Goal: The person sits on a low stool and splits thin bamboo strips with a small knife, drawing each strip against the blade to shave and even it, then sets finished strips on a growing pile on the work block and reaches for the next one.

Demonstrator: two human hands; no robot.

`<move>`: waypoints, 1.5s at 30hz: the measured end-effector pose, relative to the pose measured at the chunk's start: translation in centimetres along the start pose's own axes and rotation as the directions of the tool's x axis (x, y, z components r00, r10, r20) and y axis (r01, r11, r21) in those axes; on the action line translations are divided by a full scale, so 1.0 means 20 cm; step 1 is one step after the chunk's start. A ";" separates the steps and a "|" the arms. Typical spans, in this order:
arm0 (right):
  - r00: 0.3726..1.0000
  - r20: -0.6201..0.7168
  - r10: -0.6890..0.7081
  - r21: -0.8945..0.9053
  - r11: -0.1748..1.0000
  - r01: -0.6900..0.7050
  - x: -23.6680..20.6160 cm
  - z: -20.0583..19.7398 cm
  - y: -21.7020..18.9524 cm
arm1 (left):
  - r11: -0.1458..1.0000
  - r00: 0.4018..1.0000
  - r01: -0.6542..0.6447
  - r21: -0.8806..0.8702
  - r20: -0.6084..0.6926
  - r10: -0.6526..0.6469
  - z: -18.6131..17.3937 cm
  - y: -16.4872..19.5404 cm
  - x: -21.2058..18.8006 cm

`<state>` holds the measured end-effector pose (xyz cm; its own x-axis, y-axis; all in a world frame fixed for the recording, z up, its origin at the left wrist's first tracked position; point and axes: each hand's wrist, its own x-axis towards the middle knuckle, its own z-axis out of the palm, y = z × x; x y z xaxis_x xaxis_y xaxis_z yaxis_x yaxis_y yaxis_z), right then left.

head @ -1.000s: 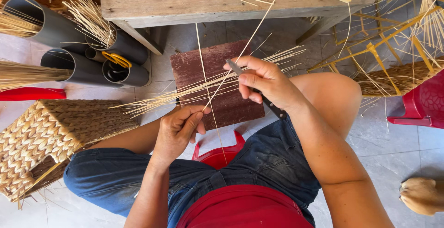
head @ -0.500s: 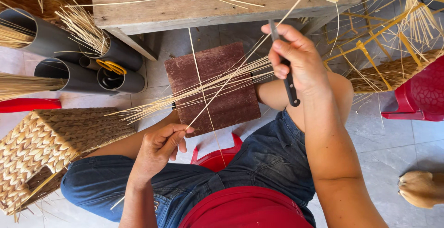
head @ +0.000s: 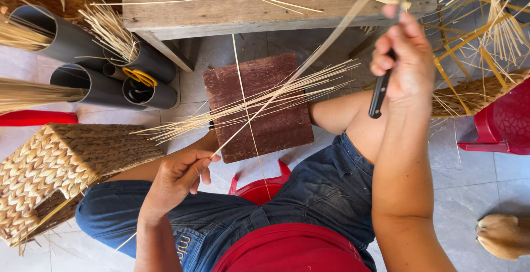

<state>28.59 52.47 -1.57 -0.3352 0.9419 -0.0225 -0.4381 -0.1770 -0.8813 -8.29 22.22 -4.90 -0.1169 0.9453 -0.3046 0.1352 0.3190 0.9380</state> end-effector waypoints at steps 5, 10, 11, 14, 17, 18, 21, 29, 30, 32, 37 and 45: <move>0.999 0.031 -0.033 -0.171 0.985 0.038 -0.03 0.12 0.04 | 0.999 0.988 -0.041 -0.014 -0.150 0.038 0.02 0.01 0.03; 0.958 0.134 0.253 -0.313 0.928 -0.202 -0.12 0.37 0.26 | 0.998 0.993 -0.004 0.058 -0.117 0.010 0.16 0.06 0.11; 0.945 0.164 0.283 -0.286 0.931 -0.229 -0.13 0.39 0.29 | 0.996 0.992 -0.029 0.082 -0.120 0.039 0.18 0.08 0.14; 0.938 0.210 0.277 -0.217 0.948 -0.231 -0.12 0.41 0.33 | 0.987 0.984 -0.127 0.100 -0.114 0.138 0.24 0.10 0.15; 0.944 0.206 0.258 -0.138 0.963 -0.233 -0.07 0.36 0.34 | 0.961 0.959 -0.276 0.011 -0.061 0.276 0.24 0.11 0.15; 0.945 0.201 0.258 -0.110 0.964 -0.240 -0.06 0.34 0.34 | 0.948 0.948 -0.317 -0.024 -0.037 0.316 0.23 0.11 0.14; 0.920 0.211 0.331 -0.046 0.943 -0.329 -0.05 0.29 0.37 | 0.913 0.921 -0.389 -0.121 -0.017 0.390 0.22 0.12 0.14; 0.992 0.053 0.114 -0.136 0.985 -0.106 0.03 0.20 0.23 | 0.744 0.587 -0.430 0.510 -0.468 0.660 0.11 0.12 0.11; 0.997 0.020 0.077 -0.147 0.986 -0.073 0.06 0.19 0.20 | 0.748 0.529 -0.403 0.527 -0.533 0.660 0.09 0.11 0.09; 0.999 -0.030 0.032 -0.155 0.987 -0.036 0.12 0.19 0.14 | 0.774 0.463 -0.369 0.514 -0.621 0.633 0.06 0.06 0.07; 0.988 -0.115 -0.103 -0.182 0.980 0.081 0.35 0.29 0.10 | 0.863 0.534 -0.415 0.287 -0.692 0.487 0.08 -0.12 0.10; 0.983 -0.169 -0.069 -0.023 0.998 0.066 0.77 0.64 0.27 | 0.966 0.832 -0.255 -0.051 -0.520 0.193 0.35 -0.34 0.22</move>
<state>10.32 62.38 -0.69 -0.1580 0.9866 -0.0409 -0.4398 -0.1074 -0.8917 -2.85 24.65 -13.68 -0.5832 0.8122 0.0131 0.1103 0.0632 0.9919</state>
